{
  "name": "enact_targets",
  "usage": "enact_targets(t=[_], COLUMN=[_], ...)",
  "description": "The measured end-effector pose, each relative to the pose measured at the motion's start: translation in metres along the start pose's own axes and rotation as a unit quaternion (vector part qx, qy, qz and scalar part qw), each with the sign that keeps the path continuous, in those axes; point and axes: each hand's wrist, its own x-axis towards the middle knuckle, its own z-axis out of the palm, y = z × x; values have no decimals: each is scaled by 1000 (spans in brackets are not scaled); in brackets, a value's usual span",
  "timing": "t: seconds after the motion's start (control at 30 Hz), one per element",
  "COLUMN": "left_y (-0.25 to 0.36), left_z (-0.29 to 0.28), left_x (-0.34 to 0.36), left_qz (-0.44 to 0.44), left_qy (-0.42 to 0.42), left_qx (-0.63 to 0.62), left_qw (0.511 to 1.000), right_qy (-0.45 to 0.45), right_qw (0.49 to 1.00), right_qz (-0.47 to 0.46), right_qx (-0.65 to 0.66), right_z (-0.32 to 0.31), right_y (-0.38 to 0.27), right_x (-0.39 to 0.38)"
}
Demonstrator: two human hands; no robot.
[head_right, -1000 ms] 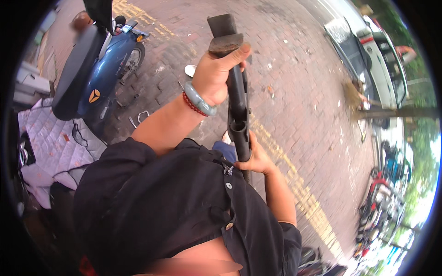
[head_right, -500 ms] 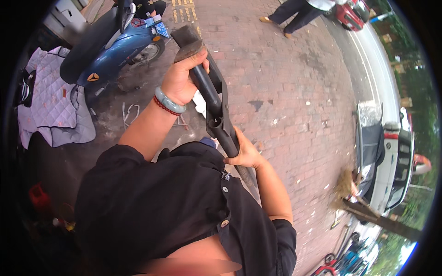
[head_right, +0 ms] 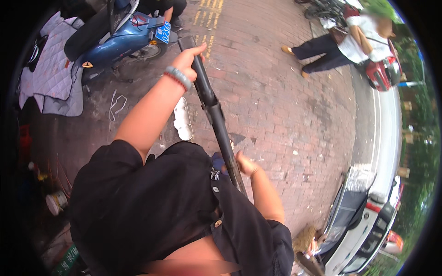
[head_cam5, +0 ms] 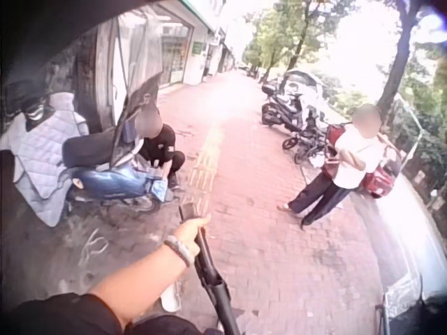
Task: The person works on the rear wheel area of a blue scooter, manipulating a cable or wire near the brake assembly. They then retrieve a long metal jack stand, position it under the scooter, and adjust it to support the vehicle.
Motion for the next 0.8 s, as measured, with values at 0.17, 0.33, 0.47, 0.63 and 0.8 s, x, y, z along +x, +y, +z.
enact_targets(t=[0.17, 0.33, 0.47, 0.63, 0.8], left_y=[-49, -45, -72, -242, -302], left_z=[24, 49, 26, -9, 36], left_x=[120, 203, 223, 175, 290], left_qz=[128, 43, 207, -181, -113], left_qy=[207, 206, 97, 87, -30], left_qx=[134, 128, 334, 104, -84], left_qw=[961, 969, 914, 974, 990], right_qy=[142, 101, -146, -105, -66], right_qw=[990, 984, 958, 941, 930], right_qz=[12, 144, 234, 304, 352], right_qx=[24, -29, 84, 107, 88], right_z=[-130, -213, -244, -274, -328], right_y=[13, -84, -160, -238, -294], right_x=[0, 2, -2, 63, 163])
